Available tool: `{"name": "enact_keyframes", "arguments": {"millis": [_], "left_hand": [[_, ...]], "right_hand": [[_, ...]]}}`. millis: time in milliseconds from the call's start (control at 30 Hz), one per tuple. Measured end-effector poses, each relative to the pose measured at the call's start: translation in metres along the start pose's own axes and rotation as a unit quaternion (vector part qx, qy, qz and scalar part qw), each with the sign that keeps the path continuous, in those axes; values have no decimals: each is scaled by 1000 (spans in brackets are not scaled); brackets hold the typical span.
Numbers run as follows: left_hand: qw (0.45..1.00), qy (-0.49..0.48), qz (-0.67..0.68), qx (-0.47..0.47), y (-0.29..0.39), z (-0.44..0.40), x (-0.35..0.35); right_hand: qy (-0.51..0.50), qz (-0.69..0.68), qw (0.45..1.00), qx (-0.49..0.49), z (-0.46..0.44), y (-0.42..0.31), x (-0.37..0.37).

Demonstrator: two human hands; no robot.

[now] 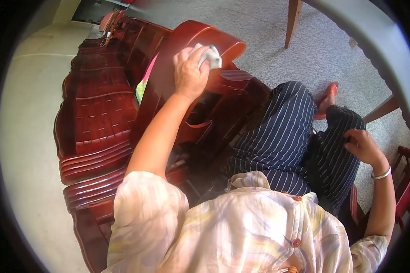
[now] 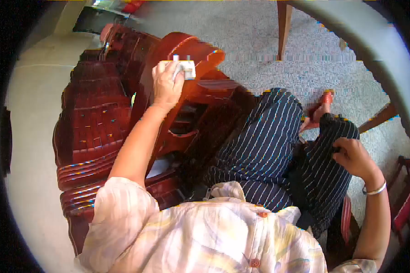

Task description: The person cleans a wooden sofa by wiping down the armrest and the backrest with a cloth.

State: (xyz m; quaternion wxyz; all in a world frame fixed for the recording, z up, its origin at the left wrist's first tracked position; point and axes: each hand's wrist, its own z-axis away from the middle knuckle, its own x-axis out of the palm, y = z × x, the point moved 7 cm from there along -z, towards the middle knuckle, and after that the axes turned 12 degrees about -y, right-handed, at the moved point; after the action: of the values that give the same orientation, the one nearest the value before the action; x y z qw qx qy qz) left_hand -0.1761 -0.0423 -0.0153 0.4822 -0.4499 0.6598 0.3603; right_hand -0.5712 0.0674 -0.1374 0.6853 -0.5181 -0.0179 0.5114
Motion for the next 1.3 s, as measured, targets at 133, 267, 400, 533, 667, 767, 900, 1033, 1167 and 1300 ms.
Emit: {"name": "enact_keyframes", "arguments": {"millis": [133, 267, 400, 533, 667, 767, 900, 1033, 1167, 1300], "left_hand": [[998, -24, 6, 64, 9, 0, -1], [996, -56, 26, 71, 17, 38, -12], [997, -64, 21, 24, -3, 107, -23], [992, -61, -5, -106, -57, 210, -32], [954, -35, -62, -290, -99, 278, -41], [919, -16, -71, -388, -129, 267, -32], [944, -16, -43, -326, -137, 201, -24], [980, -11, -22, -195, -125, 123, -10], [994, 12, -25, -107, -99, 48, -5], [995, 25, -47, -86, -104, 5, 1]], "right_hand": [[-14, -24, 999, 41, 5, -3, -1], [-4, -30, 999, 31, 7, -3, -2], [8, -32, 999, 1, 6, 2, 0], [4, -38, 999, 12, 6, 0, -1], [19, -44, 999, -4, 2, 8, 3], [10, -45, 999, 17, 1, -1, 0], [14, -26, 999, 17, 3, -1, 0], [5, -19, 1000, 4, 2, 1, 1], [-10, -19, 999, 26, -1, -1, 2], [0, -39, 999, 12, -1, 4, 2]]}}
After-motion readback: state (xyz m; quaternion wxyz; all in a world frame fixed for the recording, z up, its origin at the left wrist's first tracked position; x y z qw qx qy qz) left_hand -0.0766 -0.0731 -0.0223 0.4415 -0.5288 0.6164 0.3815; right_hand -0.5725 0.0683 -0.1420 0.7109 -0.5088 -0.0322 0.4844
